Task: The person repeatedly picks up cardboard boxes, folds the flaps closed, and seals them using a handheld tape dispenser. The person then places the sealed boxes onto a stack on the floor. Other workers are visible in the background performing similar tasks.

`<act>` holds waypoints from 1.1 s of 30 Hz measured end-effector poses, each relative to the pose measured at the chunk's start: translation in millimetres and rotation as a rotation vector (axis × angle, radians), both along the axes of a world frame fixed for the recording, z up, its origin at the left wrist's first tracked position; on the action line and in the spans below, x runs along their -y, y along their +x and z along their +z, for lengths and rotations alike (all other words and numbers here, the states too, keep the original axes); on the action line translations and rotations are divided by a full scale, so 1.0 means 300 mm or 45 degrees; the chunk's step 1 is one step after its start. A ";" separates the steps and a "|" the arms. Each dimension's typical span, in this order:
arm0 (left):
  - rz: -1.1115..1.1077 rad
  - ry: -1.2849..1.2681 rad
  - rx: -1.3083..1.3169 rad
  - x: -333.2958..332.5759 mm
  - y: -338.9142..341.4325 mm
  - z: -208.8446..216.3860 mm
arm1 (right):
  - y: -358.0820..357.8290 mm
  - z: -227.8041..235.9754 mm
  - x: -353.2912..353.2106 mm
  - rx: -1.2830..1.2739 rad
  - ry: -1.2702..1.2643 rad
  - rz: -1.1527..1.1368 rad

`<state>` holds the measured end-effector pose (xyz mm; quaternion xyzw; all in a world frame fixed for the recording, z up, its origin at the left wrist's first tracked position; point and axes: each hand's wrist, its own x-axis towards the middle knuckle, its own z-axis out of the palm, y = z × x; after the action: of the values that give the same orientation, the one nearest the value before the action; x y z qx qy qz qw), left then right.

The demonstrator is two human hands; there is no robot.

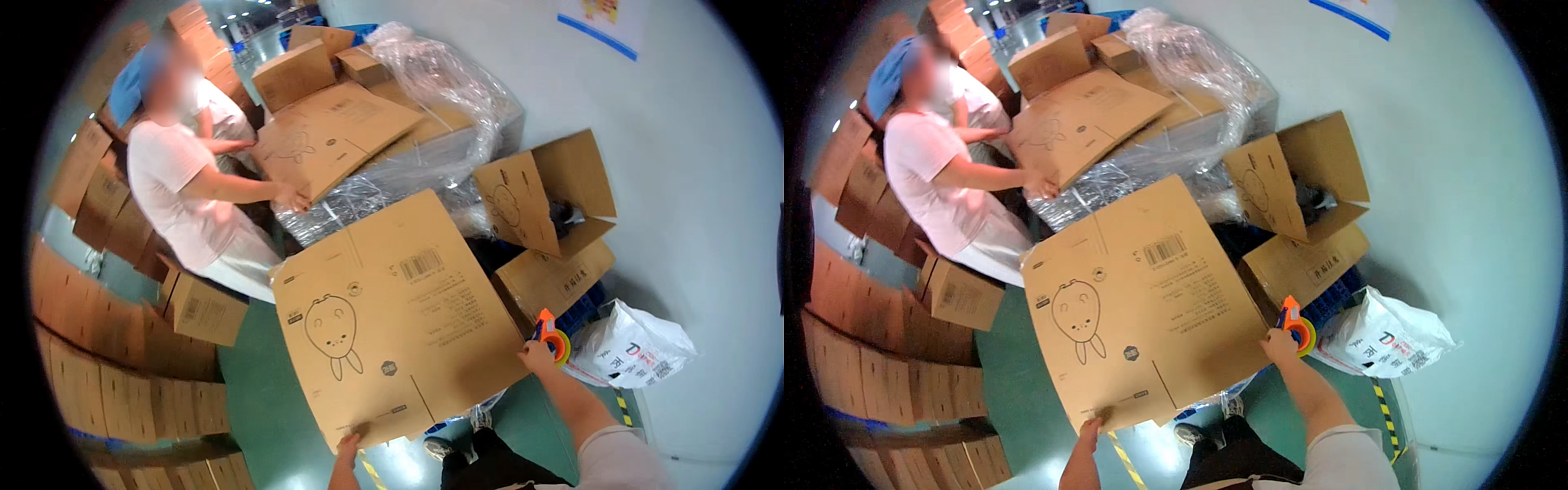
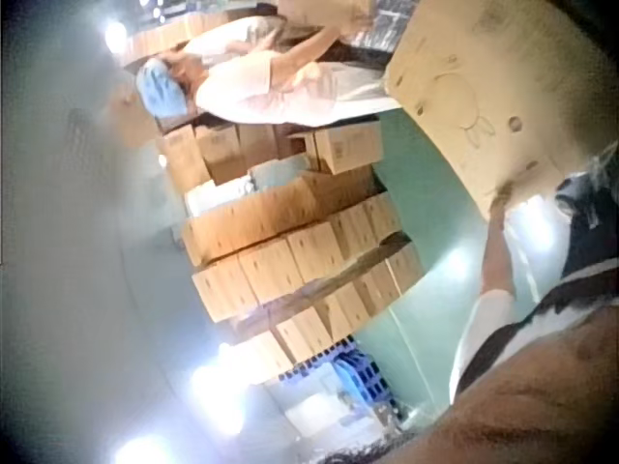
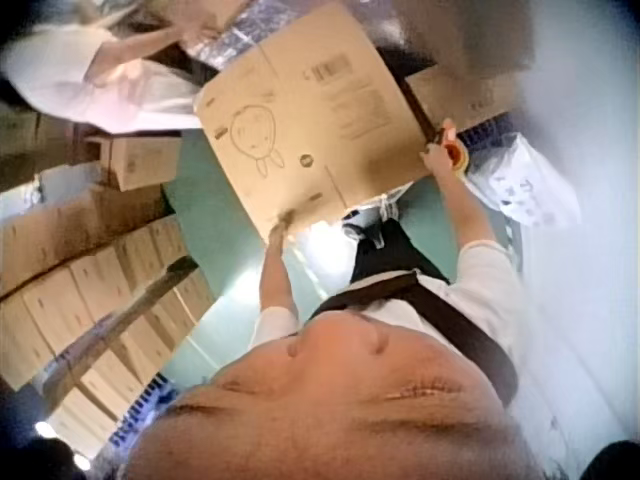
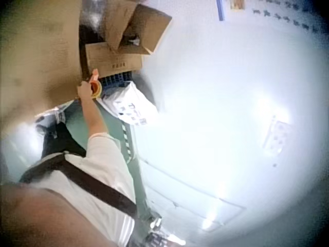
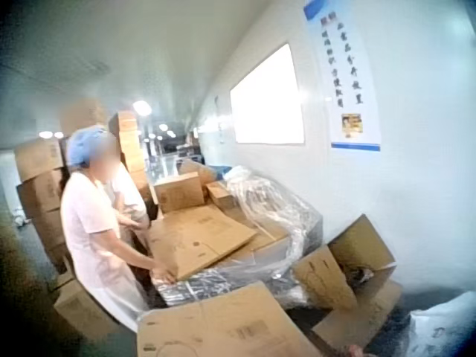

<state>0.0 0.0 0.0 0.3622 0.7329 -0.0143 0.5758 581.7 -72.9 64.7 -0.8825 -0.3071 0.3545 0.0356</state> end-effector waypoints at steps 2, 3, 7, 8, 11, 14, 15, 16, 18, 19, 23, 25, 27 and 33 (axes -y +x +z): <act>-0.131 0.324 -0.641 -0.031 0.107 -0.003 | -0.006 -0.067 -0.086 0.192 0.086 -0.052; -0.103 0.302 -0.503 0.019 0.194 -0.014 | 0.036 0.033 0.001 0.366 0.016 -0.033; 0.013 0.467 -0.551 -0.028 -0.001 0.092 | -0.073 -0.017 0.047 0.413 -0.142 0.006; 0.063 0.452 -0.437 -0.034 -0.004 0.102 | -0.087 -0.031 0.062 0.417 -0.187 0.011; 0.201 0.435 -0.088 -0.080 -0.002 0.143 | -0.131 -0.055 0.060 0.365 -0.087 -0.119; 0.578 0.518 -0.200 -0.049 -0.087 0.033 | -0.114 -0.099 0.086 0.248 0.042 -0.141; 0.720 0.421 -0.172 -0.058 -0.067 0.107 | -0.105 -0.090 0.068 0.260 0.036 -0.204; 0.663 0.412 -0.159 -0.048 -0.120 0.039 | -0.093 -0.076 0.053 0.272 0.032 -0.266; 0.587 0.469 -0.084 -0.023 -0.100 0.057 | -0.081 -0.071 0.027 0.285 -0.001 -0.263; 0.543 0.491 -0.052 0.011 -0.085 0.063 | -0.085 -0.071 0.028 0.275 -0.023 -0.237; 0.123 0.760 -0.067 0.127 -0.041 0.209 | -0.010 -0.159 0.096 0.331 0.229 -0.209; 0.287 0.563 0.285 0.123 0.069 0.454 | -0.005 -0.110 0.128 0.267 0.326 -0.328; 0.260 0.764 0.499 0.185 -0.023 0.428 | -0.090 0.040 0.112 0.518 0.265 -0.122; 0.275 0.441 0.883 0.136 -0.209 0.901 | -0.172 0.664 0.171 0.508 0.570 0.767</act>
<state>-62.7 -40.8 270.2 0.3582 0.5206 0.2932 0.7174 530.1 -124.2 263.9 -0.7751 -0.6214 0.0960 0.0611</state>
